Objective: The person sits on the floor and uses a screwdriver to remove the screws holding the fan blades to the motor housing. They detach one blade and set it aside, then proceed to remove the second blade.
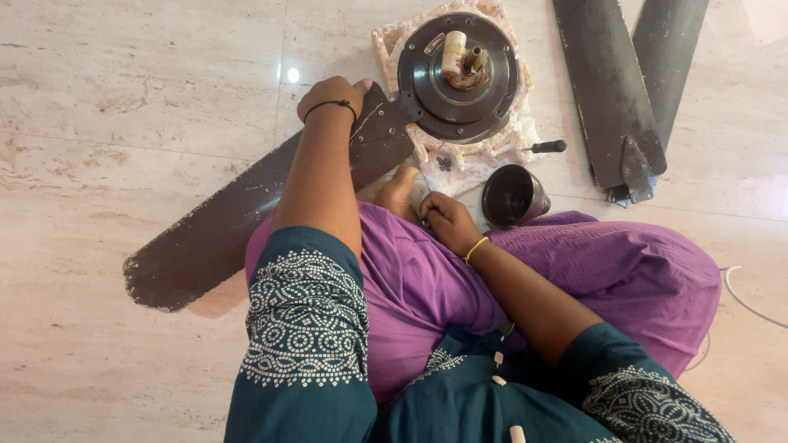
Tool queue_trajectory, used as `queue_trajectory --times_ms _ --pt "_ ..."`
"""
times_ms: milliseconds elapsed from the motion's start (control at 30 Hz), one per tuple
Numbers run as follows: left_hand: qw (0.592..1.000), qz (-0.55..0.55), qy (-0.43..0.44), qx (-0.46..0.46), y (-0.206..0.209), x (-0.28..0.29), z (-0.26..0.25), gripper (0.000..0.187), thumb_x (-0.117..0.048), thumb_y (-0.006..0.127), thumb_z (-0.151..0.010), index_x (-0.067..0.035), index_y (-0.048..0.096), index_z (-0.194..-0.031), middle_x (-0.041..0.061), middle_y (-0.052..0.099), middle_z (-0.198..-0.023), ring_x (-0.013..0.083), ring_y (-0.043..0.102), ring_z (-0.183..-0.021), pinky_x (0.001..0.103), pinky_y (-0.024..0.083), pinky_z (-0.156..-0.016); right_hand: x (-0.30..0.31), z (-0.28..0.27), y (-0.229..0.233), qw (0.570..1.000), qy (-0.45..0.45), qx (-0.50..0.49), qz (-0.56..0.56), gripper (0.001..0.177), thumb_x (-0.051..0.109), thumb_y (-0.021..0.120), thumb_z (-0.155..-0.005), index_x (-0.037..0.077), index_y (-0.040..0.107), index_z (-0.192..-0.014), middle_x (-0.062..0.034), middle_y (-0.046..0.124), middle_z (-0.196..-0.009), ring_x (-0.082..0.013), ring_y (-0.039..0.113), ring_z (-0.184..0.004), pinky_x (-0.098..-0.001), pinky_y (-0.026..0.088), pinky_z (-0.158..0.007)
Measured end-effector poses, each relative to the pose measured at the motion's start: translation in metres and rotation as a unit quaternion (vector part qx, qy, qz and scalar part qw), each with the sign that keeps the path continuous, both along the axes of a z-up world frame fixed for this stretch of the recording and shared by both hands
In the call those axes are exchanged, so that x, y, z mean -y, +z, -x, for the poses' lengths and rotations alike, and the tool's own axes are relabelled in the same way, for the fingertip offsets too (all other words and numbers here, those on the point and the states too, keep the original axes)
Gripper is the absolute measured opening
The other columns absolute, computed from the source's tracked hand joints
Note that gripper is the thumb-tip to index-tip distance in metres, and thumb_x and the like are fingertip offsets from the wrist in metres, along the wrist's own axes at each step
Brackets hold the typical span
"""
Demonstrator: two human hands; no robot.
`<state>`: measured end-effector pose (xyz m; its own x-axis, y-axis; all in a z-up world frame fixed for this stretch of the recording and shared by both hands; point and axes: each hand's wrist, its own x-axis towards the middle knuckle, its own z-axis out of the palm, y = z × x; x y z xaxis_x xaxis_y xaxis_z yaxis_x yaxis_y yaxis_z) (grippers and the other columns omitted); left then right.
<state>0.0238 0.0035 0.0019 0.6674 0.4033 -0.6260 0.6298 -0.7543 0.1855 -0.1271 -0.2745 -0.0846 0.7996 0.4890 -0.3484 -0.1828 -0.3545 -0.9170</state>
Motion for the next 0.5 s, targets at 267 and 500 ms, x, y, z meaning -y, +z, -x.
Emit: queue_trajectory --times_ms 267,500 --pt "1.000 -0.001 -0.001 0.011 -0.002 0.000 0.000 0.063 -0.070 0.045 -0.098 -0.018 0.074 -0.120 0.009 0.072 -0.122 0.0275 0.068 -0.115 0.043 0.055 -0.089 -0.004 0.002 0.006 0.990 -0.091 -0.005 -0.108 0.015 -0.007 0.057 -0.093 0.003 0.058 -0.103 -0.0067 0.073 -0.102 -0.0102 0.070 -0.093 -0.0240 0.058 -0.078" --pt "1.000 -0.003 -0.004 0.006 -0.002 0.001 -0.001 0.064 -0.070 0.044 -0.098 -0.017 0.074 -0.118 0.010 0.072 -0.120 0.0281 0.068 -0.114 0.043 0.055 -0.087 -0.002 -0.006 0.015 0.992 -0.103 -0.009 -0.070 0.021 -0.005 0.066 -0.092 -0.004 0.067 -0.114 -0.0094 0.073 -0.111 -0.0166 0.073 -0.103 -0.0268 0.059 -0.091"
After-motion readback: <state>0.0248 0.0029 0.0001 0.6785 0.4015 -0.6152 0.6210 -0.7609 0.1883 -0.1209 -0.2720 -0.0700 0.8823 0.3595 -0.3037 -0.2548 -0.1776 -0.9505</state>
